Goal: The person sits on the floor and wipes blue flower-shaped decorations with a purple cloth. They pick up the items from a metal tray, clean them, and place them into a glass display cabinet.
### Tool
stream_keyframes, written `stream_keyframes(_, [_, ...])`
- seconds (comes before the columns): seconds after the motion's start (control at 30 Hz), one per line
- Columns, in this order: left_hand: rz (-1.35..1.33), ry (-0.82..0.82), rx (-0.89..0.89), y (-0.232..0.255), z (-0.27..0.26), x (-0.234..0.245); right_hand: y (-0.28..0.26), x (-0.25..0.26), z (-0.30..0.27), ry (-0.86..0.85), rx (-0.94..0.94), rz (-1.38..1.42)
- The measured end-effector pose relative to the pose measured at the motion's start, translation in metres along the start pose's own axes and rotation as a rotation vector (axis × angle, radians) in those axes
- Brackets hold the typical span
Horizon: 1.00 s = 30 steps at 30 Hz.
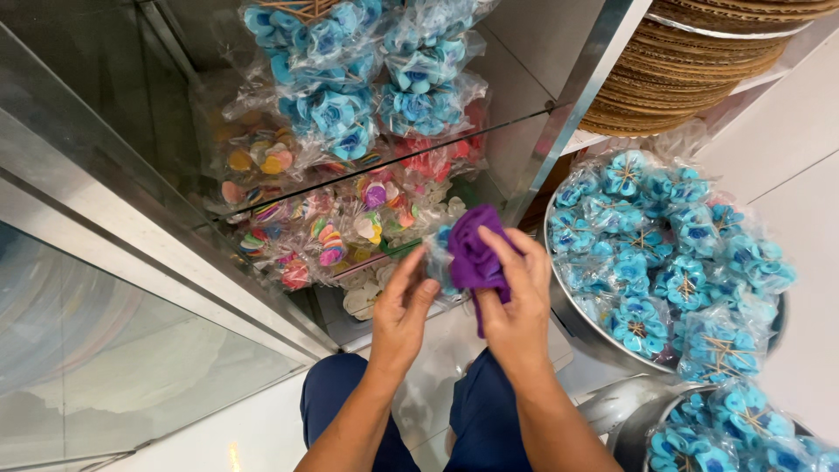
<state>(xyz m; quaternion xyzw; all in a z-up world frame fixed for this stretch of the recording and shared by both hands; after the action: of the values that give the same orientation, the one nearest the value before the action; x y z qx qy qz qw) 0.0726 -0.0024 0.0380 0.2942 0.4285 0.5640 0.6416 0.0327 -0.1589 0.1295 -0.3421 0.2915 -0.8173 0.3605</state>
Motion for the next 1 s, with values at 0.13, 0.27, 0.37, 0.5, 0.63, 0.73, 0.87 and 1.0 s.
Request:
stream_keyframes(0.13, [-0.021, 0.012, 0.005, -0.008, 0.003, 0.004, -0.008, -0.009, -0.010, -0.060, -0.005, 0.042])
stream_keyframes(0.27, [-0.025, 0.029, 0.011, -0.010, 0.008, 0.018, -0.005, -0.028, -0.020, -0.273, 0.039, -0.053])
stream_keyframes(0.37, [-0.021, 0.037, 0.018, -0.008, 0.008, 0.023, 0.009, -0.025, -0.015, -0.260, 0.000, -0.057])
stream_keyframes(0.5, [0.050, 0.006, 0.020, -0.007, 0.003, 0.019, -0.002, -0.009, 0.001, -0.098, -0.038, -0.099])
stream_keyframes(0.63, [0.163, -0.020, -0.018, -0.017, 0.002, 0.021, -0.016, -0.015, -0.005, -0.078, 0.072, -0.165])
stream_keyframes(0.73, [0.101, -0.034, -0.020, -0.010, 0.006, 0.020, -0.026, -0.023, -0.013, -0.138, 0.136, -0.181])
stream_keyframes(0.87, [0.018, -0.004, -0.055, -0.012, 0.006, 0.028, -0.027, -0.034, -0.019, -0.311, 0.108, -0.076])
stream_keyframes(1.0, [-0.131, -0.012, -0.098, -0.007, 0.007, 0.027, -0.016, -0.034, -0.017, -0.344, 0.053, 0.008])
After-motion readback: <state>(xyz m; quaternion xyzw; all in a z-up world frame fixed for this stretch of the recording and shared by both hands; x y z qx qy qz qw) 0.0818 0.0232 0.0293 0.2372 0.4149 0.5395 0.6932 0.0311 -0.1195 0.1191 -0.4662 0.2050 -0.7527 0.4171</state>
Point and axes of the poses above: each hand's wrist, its own z-axis towards the middle knuckle, its own x-axis out of the back of the hand, y = z × x, the point moved 9 cm from there along z, towards the middle knuckle, and after that the axes turned 9 degrees about -x, right-handed, at the moved point
